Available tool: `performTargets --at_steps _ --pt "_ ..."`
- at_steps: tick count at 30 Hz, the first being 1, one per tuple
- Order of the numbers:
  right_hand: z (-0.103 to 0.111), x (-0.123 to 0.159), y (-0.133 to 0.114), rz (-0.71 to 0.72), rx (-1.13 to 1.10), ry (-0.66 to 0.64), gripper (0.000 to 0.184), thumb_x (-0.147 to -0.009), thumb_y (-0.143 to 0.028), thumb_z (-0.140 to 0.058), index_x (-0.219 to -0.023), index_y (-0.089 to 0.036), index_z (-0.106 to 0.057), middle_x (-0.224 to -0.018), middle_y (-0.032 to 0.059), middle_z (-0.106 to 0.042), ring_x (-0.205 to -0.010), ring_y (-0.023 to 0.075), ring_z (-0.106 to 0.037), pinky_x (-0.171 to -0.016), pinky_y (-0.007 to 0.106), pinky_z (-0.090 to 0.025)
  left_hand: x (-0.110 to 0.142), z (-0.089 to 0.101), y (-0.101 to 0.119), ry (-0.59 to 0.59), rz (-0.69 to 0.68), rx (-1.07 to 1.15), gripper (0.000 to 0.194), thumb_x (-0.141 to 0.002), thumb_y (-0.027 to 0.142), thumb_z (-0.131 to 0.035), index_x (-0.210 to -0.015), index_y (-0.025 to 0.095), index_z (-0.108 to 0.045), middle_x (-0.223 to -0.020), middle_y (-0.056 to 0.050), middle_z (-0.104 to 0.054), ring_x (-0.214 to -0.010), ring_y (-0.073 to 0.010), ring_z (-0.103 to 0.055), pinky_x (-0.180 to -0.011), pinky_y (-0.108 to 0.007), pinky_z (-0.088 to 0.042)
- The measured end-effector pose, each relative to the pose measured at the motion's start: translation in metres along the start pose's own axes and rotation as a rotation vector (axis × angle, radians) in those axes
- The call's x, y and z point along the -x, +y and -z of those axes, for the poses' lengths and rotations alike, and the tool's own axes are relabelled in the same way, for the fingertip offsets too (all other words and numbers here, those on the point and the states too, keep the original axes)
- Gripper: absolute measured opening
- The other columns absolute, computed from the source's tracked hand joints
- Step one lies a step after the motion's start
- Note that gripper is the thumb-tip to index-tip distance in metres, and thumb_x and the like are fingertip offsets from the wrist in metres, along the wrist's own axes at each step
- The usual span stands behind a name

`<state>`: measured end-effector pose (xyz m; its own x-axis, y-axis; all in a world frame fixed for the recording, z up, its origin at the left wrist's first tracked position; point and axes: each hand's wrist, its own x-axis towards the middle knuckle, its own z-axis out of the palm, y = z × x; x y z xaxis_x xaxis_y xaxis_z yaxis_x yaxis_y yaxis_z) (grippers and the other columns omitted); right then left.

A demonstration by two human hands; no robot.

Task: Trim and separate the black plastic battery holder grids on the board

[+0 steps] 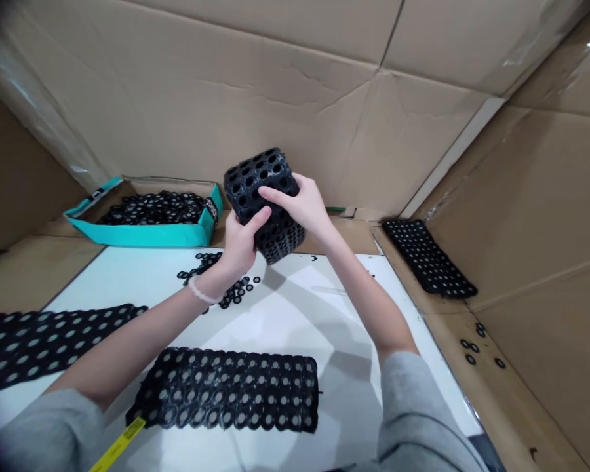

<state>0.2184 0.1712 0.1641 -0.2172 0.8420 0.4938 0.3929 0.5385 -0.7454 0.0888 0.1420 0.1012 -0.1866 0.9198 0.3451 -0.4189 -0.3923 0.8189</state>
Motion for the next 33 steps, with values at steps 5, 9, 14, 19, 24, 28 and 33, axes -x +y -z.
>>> performTargets --at_steps 5,9,14,19,24,28,33 --pt "0.036 0.072 -0.037 0.037 0.304 0.209 0.047 -0.083 -0.064 -0.059 -0.086 -0.018 -0.067 -0.087 0.0062 -0.069 -0.09 0.0243 -0.066 -0.083 0.037 -0.054 0.032 -0.001 0.024 -0.126 -0.064 -0.247 0.043 -0.065 0.043 -0.083 -0.094 0.015 -0.068 -0.099 -0.008 -0.075 -0.092 -0.0232 -0.07 -0.081 -0.031 -0.057" --pt "0.064 0.112 -0.06 0.15 0.379 0.385 0.042 -0.094 -0.055 -0.047 -0.107 -0.021 -0.068 -0.107 0.0084 -0.07 -0.1 0.0231 -0.065 -0.087 0.038 -0.054 0.057 0.005 0.036 -0.273 -0.029 -0.367 0.034 -0.067 0.04 -0.082 -0.083 0.014 -0.069 -0.087 -0.006 -0.076 -0.078 -0.0215 -0.07 -0.07 -0.029 -0.059" --pt "0.063 0.12 -0.069 0.234 0.453 0.183 0.04 -0.087 -0.047 -0.063 -0.122 -0.027 -0.065 -0.122 0.0066 -0.067 -0.113 0.0242 -0.063 -0.094 0.04 -0.053 0.078 0.01 0.041 -0.472 -0.106 -0.479 0.022 -0.065 0.032 -0.084 -0.076 0.017 -0.072 -0.078 -0.003 -0.076 -0.069 -0.0197 -0.07 -0.07 -0.029 -0.06" --pt "0.055 0.117 -0.063 0.258 0.461 0.177 0.026 -0.09 -0.037 -0.062 -0.112 -0.027 -0.071 -0.119 0.0048 -0.069 -0.11 0.0222 -0.065 -0.099 0.04 -0.052 0.081 0.017 0.038 -0.407 -0.059 -0.498 0.025 -0.065 0.034 -0.083 -0.079 0.015 -0.074 -0.08 -0.005 -0.077 -0.07 -0.0208 -0.07 -0.07 -0.03 -0.06" --pt "0.052 0.119 -0.058 0.271 0.485 0.115 0.035 -0.087 -0.035 -0.067 -0.121 -0.028 -0.067 -0.114 0.0065 -0.068 -0.106 0.0232 -0.064 -0.093 0.042 -0.054 0.079 0.026 0.036 -0.363 0.019 -0.484 0.025 -0.063 0.035 -0.084 -0.078 0.017 -0.075 -0.078 -0.005 -0.077 -0.07 -0.0216 -0.07 -0.068 -0.03 -0.06" --pt "0.052 0.118 -0.057 0.298 0.516 0.082 0.036 -0.083 -0.034 -0.071 -0.118 -0.031 -0.068 -0.105 0.0066 -0.066 -0.1 0.0237 -0.063 -0.087 0.043 -0.055 0.08 0.028 0.035 -0.396 0.058 -0.475 0.024 -0.062 0.034 -0.085 -0.078 0.019 -0.075 -0.078 -0.004 -0.077 -0.071 -0.0221 -0.07 -0.071 -0.032 -0.061" --pt "0.052 0.121 -0.062 0.332 0.434 0.17 0.014 -0.084 -0.03 -0.069 -0.097 -0.029 -0.072 -0.101 0.0071 -0.065 -0.097 0.0245 -0.063 -0.083 0.044 -0.055 0.078 0.027 0.035 -0.372 0.114 -0.466 0.026 -0.06 0.036 -0.086 -0.075 0.018 -0.074 -0.076 -0.004 -0.076 -0.071 -0.0229 -0.07 -0.069 -0.032 -0.06"
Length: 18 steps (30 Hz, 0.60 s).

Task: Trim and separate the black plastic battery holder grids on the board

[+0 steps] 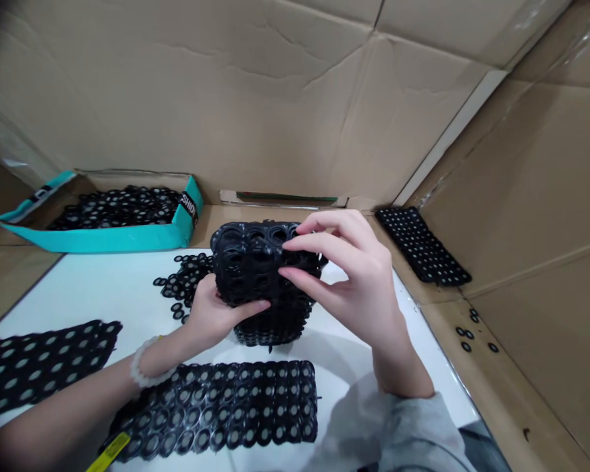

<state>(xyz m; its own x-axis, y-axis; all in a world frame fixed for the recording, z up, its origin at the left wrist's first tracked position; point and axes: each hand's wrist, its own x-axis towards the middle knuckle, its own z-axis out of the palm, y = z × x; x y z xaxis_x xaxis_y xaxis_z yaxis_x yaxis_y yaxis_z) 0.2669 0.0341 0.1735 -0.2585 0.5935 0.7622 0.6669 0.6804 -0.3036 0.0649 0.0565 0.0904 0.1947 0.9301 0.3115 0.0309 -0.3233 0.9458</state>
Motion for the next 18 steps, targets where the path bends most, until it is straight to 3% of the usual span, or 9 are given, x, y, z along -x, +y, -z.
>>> performTargets --at_steps 2,6,8,12,15,18 --pt "0.004 0.0 0.0 0.056 -0.08 -0.073 0.008 -0.087 -0.032 -0.065 -0.089 -0.028 -0.072 -0.095 0.0063 -0.067 -0.093 0.0231 -0.064 -0.081 0.042 -0.056 -0.001 0.0 -0.001 0.018 0.003 0.017 0.028 -0.059 0.038 -0.086 -0.074 0.018 -0.074 -0.074 -0.004 -0.075 -0.07 -0.0226 -0.069 -0.066 -0.031 -0.06" --pt "0.013 -0.003 0.007 0.308 -0.309 -0.417 0.024 -0.094 -0.034 -0.055 -0.077 -0.026 -0.068 -0.076 0.002 -0.068 -0.08 0.0164 -0.065 -0.078 0.034 -0.055 -0.003 0.0 -0.003 0.001 -0.004 0.066 0.025 -0.061 0.037 -0.083 -0.068 0.017 -0.072 -0.068 -0.003 -0.073 -0.064 -0.0203 -0.066 -0.06 -0.029 -0.058" --pt "0.015 -0.005 0.012 0.392 -0.377 -0.482 0.025 -0.095 -0.034 -0.055 -0.076 -0.025 -0.068 -0.073 0.0008 -0.068 -0.076 0.0135 -0.065 -0.076 0.03 -0.055 -0.003 -0.001 -0.003 -0.002 -0.006 0.075 0.022 -0.062 0.034 -0.082 -0.067 0.016 -0.071 -0.068 -0.003 -0.072 -0.062 -0.0192 -0.066 -0.059 -0.028 -0.057" --pt "0.011 -0.006 0.019 0.493 -0.4 -0.424 0.032 -0.088 -0.054 -0.06 -0.077 -0.026 -0.071 -0.079 0.0031 -0.071 -0.077 0.0161 -0.066 -0.074 0.03 -0.056 -0.004 -0.002 0.0 0.022 -0.01 0.06 0.022 -0.061 0.033 -0.083 -0.067 0.016 -0.07 -0.069 -0.003 -0.073 -0.063 -0.0191 -0.066 -0.06 -0.028 -0.057" --pt "0.002 -0.006 0.019 0.295 -0.169 -0.235 0.04 -0.084 -0.061 -0.06 -0.097 -0.027 -0.074 -0.099 0.0074 -0.072 -0.093 0.0227 -0.067 -0.082 0.038 -0.056 -0.002 0.0 0.001 0.004 0.007 0.094 0.025 -0.06 0.037 -0.083 -0.065 0.016 -0.069 -0.066 -0.003 -0.071 -0.062 -0.0196 -0.066 -0.06 -0.029 -0.058" --pt "-0.007 -0.005 0.015 0.121 0.097 -0.132 0.05 -0.081 -0.054 -0.069 -0.122 -0.028 -0.067 -0.12 0.0087 -0.068 -0.111 0.0286 -0.061 -0.095 0.047 -0.052 0.001 0.0 0.0 -0.021 0.049 0.127 0.027 -0.059 0.038 -0.084 -0.068 0.017 -0.071 -0.07 -0.003 -0.073 -0.066 -0.0212 -0.068 -0.061 -0.03 -0.059"
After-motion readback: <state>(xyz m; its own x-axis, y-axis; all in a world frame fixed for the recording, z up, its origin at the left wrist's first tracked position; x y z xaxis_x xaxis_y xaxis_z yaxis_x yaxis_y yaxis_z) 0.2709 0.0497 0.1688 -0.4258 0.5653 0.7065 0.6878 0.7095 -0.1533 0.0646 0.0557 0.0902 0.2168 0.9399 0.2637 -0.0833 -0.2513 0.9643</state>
